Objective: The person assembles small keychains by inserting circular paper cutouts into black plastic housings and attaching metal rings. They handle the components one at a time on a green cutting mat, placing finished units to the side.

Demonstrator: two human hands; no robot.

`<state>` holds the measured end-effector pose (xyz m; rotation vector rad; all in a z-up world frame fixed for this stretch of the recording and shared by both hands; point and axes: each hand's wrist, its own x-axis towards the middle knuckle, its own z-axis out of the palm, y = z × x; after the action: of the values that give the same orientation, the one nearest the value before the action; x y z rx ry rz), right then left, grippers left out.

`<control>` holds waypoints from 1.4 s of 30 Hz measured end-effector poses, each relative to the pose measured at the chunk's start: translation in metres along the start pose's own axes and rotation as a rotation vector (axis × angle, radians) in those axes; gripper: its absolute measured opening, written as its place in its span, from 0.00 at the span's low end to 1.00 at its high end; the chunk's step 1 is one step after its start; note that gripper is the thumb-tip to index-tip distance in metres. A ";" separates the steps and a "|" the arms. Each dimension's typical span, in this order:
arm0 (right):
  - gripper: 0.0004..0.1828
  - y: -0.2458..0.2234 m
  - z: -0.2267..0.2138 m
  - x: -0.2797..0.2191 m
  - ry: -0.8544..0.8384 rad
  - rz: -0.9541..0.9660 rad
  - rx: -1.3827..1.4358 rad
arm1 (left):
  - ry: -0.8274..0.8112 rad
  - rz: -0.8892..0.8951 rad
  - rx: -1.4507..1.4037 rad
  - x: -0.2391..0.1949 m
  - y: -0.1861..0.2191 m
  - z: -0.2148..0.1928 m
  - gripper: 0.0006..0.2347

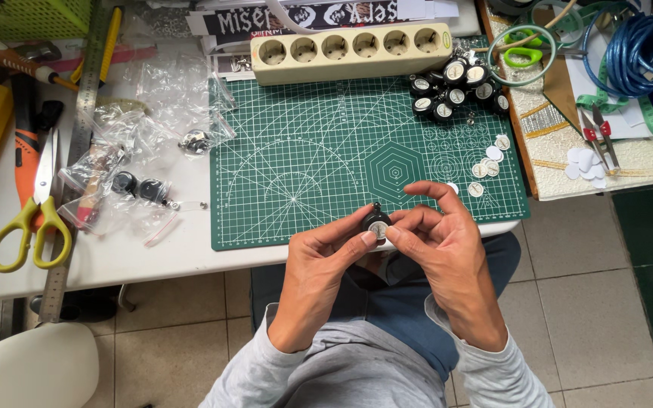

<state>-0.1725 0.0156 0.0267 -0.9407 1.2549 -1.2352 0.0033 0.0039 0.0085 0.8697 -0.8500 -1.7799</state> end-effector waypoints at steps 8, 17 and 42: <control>0.31 0.000 0.001 0.000 0.017 0.011 -0.021 | 0.011 0.017 -0.002 0.000 -0.004 -0.001 0.16; 0.30 0.003 -0.001 0.002 -0.006 -0.010 0.002 | 0.019 0.038 -0.027 -0.001 -0.007 -0.001 0.16; 0.29 0.003 0.000 0.003 -0.023 0.011 0.000 | 0.077 0.062 -0.018 -0.002 -0.013 0.001 0.16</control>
<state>-0.1724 0.0126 0.0235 -0.9442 1.2402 -1.2127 -0.0029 0.0095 -0.0015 0.8850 -0.8019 -1.6869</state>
